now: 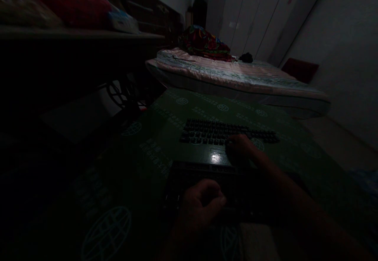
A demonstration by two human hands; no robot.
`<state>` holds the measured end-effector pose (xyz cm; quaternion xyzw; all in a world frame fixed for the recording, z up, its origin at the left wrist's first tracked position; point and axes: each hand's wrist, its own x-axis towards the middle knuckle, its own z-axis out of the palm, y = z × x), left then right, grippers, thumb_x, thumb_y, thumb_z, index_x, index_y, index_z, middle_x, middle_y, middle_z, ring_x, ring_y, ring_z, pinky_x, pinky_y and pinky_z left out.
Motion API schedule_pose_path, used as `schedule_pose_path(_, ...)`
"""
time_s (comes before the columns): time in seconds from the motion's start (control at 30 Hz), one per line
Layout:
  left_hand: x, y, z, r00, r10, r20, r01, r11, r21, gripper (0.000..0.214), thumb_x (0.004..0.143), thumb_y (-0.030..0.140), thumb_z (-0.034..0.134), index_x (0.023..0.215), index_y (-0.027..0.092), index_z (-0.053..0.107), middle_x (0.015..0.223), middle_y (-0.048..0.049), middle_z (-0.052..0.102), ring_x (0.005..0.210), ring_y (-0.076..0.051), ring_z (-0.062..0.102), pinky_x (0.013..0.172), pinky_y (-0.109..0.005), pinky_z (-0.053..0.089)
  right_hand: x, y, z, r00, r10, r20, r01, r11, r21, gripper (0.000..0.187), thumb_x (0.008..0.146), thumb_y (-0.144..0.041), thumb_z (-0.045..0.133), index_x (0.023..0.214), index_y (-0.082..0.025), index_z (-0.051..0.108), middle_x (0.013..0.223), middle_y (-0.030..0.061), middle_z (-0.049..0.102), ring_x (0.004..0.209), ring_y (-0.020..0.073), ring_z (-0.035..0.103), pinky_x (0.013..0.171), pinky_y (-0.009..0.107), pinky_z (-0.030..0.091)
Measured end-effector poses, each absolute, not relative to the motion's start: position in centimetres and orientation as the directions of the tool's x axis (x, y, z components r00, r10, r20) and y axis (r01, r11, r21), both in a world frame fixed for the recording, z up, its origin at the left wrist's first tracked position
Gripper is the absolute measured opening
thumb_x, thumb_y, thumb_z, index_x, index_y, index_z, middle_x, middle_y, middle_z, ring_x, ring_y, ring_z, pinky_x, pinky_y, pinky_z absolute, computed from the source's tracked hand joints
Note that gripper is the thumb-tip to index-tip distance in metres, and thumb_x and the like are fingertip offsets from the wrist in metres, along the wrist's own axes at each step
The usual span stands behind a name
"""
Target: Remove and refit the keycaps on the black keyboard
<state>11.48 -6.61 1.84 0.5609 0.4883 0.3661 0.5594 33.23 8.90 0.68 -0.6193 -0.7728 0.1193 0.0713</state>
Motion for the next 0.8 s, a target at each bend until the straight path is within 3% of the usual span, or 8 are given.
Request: schedule_pose_path(0.8,11.48,-6.59,1.84,0.280,0.949,-0.146,0.162,0.103,0.981,0.011,0.072,0.026,0.064,0.080,0.020,0.062,0.076,0.0020,0.065,0.075,-0.014,0.060,0.068,-0.021,0.045,33.26,8.86,0.43,-0.211,0.977,-0.021,0.936,0.196,-0.293,0.021,0.077,-0.022,0.049,0.083,-0.017,0.069,0.075,0.0040,0.068,0.066,0.0142,0.058,0.052,0.021,0.032)
